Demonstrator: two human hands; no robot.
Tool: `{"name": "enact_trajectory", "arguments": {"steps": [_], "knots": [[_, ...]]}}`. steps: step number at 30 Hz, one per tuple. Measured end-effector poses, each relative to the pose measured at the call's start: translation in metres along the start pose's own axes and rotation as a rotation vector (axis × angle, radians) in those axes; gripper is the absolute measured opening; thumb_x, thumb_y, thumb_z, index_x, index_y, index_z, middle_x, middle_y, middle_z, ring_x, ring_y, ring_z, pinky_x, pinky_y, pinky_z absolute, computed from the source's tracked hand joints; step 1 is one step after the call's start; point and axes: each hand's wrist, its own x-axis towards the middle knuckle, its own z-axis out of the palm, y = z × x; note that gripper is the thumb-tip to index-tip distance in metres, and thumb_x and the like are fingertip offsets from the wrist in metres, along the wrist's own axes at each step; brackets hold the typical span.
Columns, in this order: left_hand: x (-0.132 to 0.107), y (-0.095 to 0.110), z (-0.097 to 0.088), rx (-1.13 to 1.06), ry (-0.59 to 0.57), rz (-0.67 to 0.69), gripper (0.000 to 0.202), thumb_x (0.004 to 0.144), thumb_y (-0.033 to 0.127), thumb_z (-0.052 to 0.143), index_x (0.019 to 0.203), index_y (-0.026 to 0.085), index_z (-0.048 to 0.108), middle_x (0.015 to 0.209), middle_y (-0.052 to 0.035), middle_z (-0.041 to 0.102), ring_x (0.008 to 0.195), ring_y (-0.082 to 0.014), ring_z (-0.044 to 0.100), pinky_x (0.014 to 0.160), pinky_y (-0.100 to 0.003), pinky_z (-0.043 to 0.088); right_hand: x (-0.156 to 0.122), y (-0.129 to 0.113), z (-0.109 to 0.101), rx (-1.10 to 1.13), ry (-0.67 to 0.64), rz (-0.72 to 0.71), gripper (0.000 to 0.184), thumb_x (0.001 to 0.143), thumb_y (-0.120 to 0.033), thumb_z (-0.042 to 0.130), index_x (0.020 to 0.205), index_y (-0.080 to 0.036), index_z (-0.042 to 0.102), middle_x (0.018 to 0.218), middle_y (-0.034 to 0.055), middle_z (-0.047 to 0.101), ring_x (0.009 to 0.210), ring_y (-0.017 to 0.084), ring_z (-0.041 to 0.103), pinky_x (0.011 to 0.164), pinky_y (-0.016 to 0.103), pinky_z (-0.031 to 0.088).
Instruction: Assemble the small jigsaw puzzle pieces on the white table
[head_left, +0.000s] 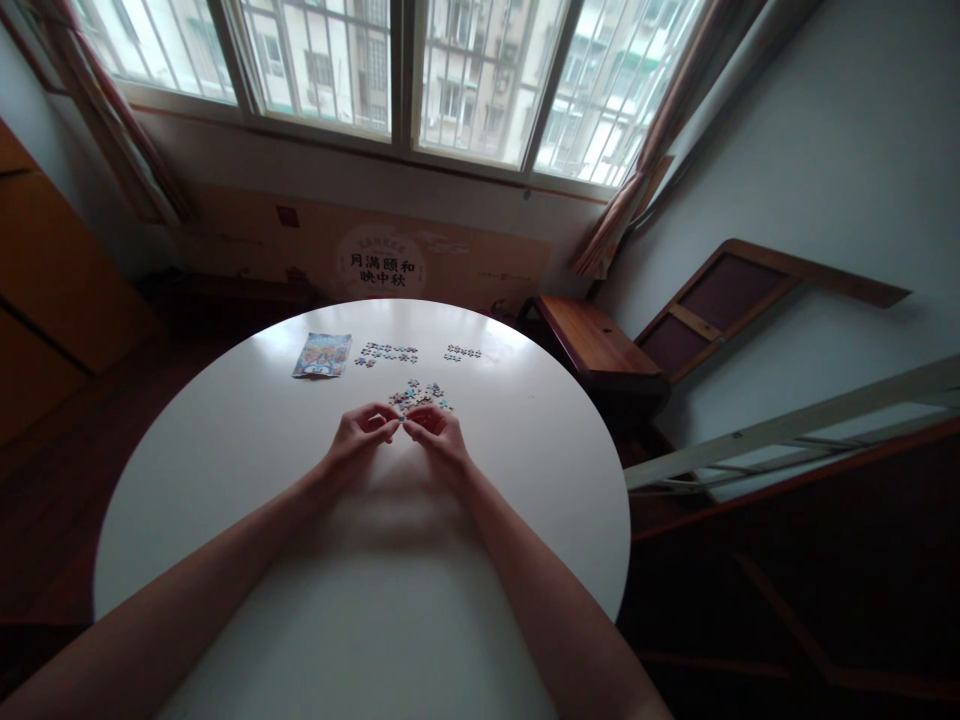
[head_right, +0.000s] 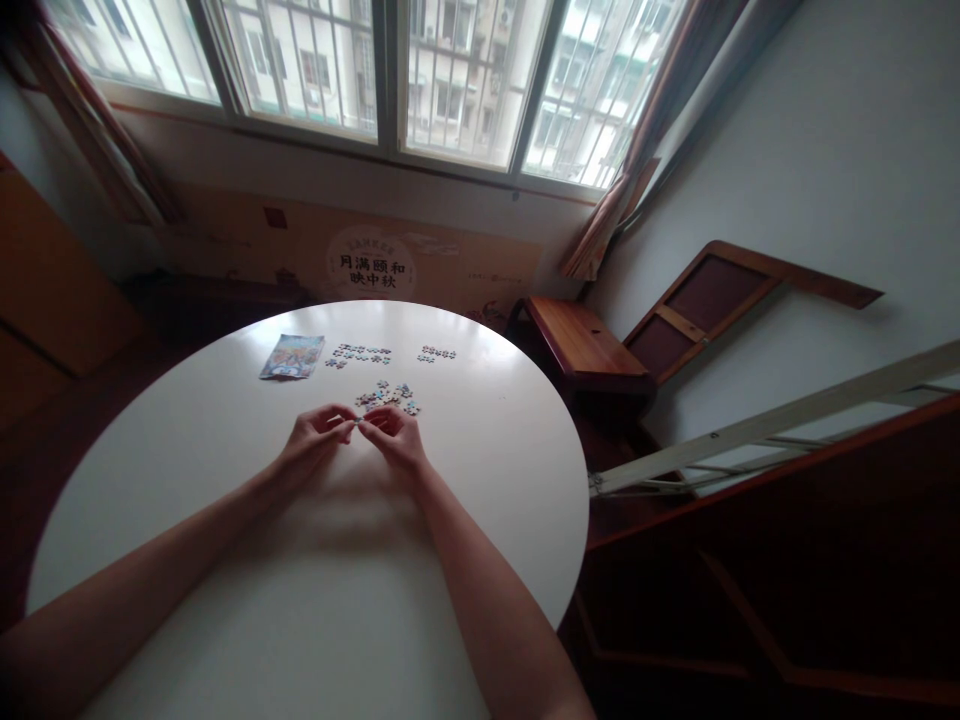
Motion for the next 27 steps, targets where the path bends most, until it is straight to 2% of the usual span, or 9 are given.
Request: {"name": "enact_trajectory", "arguments": {"steps": [11, 27], "knots": [[-0.0009, 0.0037, 0.0020, 0.021, 0.011, 0.005, 0.022, 0.065, 0.033, 0.073, 0.075, 0.014, 0.065, 0.071, -0.0019, 0.062, 0.057, -0.0106, 0.053, 0.055, -0.024, 0.045, -0.0009, -0.0020, 0.0008, -0.002, 0.009, 0.016, 0.025, 0.062, -0.036, 0.076, 0.077, -0.018, 0.065, 0.070, 0.0003, 0.063, 0.062, 0.012, 0.056, 0.058, 0.025, 0.043], [-0.0006, 0.0036, 0.0012, 0.012, -0.043, -0.008, 0.020, 0.067, 0.031, 0.072, 0.076, 0.013, 0.065, 0.063, 0.0003, 0.058, 0.057, -0.0098, 0.051, 0.056, -0.022, 0.044, -0.0005, -0.0009, 0.0003, 0.060, -0.005, 0.022, 0.022, 0.061, -0.031, 0.076, 0.073, -0.018, 0.064, 0.068, -0.0006, 0.063, 0.063, 0.011, 0.055, 0.060, 0.024, 0.042]]}}
